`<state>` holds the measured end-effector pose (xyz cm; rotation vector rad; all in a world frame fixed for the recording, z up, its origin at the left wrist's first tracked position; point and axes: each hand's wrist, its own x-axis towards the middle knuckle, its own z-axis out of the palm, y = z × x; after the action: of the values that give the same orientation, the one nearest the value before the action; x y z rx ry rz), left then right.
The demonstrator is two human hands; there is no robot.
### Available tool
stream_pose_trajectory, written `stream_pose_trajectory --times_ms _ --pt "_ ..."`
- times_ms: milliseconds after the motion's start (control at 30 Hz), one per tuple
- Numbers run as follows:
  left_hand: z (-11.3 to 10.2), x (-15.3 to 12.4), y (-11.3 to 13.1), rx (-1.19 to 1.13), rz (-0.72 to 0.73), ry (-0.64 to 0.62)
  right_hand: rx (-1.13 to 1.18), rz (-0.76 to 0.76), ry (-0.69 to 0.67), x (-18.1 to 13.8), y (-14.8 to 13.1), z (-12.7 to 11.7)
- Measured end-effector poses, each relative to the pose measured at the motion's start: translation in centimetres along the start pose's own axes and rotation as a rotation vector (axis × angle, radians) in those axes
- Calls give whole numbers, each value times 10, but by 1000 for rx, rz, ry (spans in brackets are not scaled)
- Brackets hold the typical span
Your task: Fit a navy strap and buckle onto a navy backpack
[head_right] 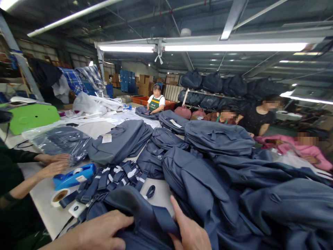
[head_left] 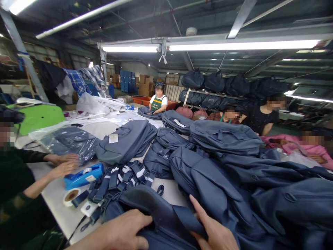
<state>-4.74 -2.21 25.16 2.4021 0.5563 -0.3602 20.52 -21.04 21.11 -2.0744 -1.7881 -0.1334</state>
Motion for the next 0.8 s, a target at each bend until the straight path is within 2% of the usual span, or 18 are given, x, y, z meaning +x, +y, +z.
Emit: stream_pose_trajectory --times_ms 67,133,200,267,367,533,633,733,800 --pt "5 2 -2 37 12 39 -165 -204 208 12 -14 -8" --pt "10 3 2 51 -34 97 -195 -459 316 23 -37 -12" --pt "11 2 8 22 -65 121 -130 -602 280 32 -63 -8" --pt "9 0 15 1 -82 108 -112 -586 206 41 -82 0" --pt "4 -3 21 15 -101 68 -128 -548 106 52 -90 8" --pt "2 -7 27 18 -123 72 -68 -522 -169 63 -86 1" --pt "-4 -14 22 46 -62 74 -34 -557 -269 58 -79 -13" --pt "-16 -29 10 190 72 96 -137 -594 -284 27 -37 -34" --pt "-22 -39 2 290 198 129 -98 -478 -220 -7 11 -52"
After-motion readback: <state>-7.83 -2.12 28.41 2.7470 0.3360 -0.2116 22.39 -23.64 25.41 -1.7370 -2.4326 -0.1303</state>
